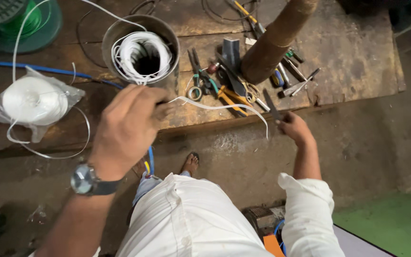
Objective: The person works at a wooden workbench handling a metal can holding coiled white wire, manipulating small electrical components and wire ends by hand, then uses pliers to strip and cut wire insulation at the bench edge.
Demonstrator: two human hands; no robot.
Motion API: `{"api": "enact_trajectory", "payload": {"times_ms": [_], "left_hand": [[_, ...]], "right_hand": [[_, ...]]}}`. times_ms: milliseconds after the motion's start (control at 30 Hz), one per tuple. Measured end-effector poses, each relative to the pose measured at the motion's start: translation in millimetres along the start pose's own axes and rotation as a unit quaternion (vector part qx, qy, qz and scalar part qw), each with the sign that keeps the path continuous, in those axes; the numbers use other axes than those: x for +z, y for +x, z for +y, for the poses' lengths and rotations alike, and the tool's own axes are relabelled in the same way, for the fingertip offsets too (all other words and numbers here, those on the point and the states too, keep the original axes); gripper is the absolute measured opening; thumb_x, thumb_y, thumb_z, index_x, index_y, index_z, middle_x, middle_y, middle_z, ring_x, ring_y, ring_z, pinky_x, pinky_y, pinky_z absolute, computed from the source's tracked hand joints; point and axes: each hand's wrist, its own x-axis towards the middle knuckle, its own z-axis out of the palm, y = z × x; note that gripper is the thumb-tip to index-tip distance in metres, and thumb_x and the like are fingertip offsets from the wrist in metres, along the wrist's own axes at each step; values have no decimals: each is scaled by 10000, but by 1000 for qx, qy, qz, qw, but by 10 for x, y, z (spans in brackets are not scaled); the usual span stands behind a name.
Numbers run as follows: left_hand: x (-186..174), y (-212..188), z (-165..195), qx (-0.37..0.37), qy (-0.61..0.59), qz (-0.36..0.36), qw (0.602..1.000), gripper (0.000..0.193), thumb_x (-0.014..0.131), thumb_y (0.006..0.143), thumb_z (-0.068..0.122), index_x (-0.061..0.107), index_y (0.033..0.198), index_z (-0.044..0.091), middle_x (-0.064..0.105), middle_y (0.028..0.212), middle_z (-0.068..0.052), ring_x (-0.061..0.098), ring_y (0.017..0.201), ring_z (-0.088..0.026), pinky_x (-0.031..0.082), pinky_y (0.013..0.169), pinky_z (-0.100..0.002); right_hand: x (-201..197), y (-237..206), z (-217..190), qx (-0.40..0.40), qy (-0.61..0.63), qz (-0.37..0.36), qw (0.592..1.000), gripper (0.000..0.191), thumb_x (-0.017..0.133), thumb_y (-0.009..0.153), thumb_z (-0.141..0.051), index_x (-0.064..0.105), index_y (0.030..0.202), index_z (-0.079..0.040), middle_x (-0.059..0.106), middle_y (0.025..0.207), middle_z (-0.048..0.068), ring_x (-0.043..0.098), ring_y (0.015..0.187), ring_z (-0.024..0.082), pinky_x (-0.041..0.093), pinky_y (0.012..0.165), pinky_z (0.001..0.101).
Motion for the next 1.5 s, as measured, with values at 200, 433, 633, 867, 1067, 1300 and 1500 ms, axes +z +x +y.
{"api": "enact_trajectory", "payload": {"times_ms": [200,433,633,867,1067,1300,1500], "left_hand": [[53,57,68,-4,-16,11,1000,178,742,922,64,671,1083,36,719,1006,-127,672,985,-305,496,957,-469],[246,60,89,-6,-53,51,997,140,698,1019,136,660,1110,37,701,1016,-144,684,996,-352,542,992,-453],[237,7,86,-64,-105,33,992,161,685,1016,143,660,1107,13,697,1037,-157,695,996,-358,558,871,-424],[236,-21,68,-39,-140,45,988,170,673,1035,163,637,1092,6,687,1040,-153,685,1022,-357,556,889,-418],[189,-65,30,-80,-175,25,981,167,670,1030,164,631,1057,3,662,999,-149,679,929,-351,550,809,-406],[181,-59,-44,-37,-127,14,991,150,702,959,113,625,1006,-8,619,952,-165,615,949,-381,506,852,-449],[250,-2,-93,31,-131,-47,990,155,719,924,153,639,865,34,568,864,-130,572,855,-338,470,812,-435]], "right_hand": [[63,-535,207,-36,318,18,947,317,688,928,-79,574,1213,-1,661,1003,93,668,878,189,569,795,360],[814,-1049,-195,-10,427,-135,894,485,612,911,-77,527,1384,-9,669,1000,129,645,827,221,552,766,374],[987,-1334,-897,-248,417,-290,825,601,609,1036,-266,496,1538,44,669,1113,114,511,867,127,443,796,275],[986,-1327,-1744,-244,516,-341,747,820,773,971,-347,385,1608,-6,554,927,14,466,771,115,393,689,273],[1041,-1339,-2030,-188,546,-350,737,810,795,943,-320,415,1569,28,583,985,1,477,748,87,392,659,263],[1084,-1416,-2008,-183,540,-302,764,665,780,942,-217,494,1497,13,620,1011,17,483,739,94,395,646,262],[1103,-1549,-1809,-144,520,-202,818,561,766,912,-144,589,1415,30,641,1021,20,528,789,102,414,674,255]]}}
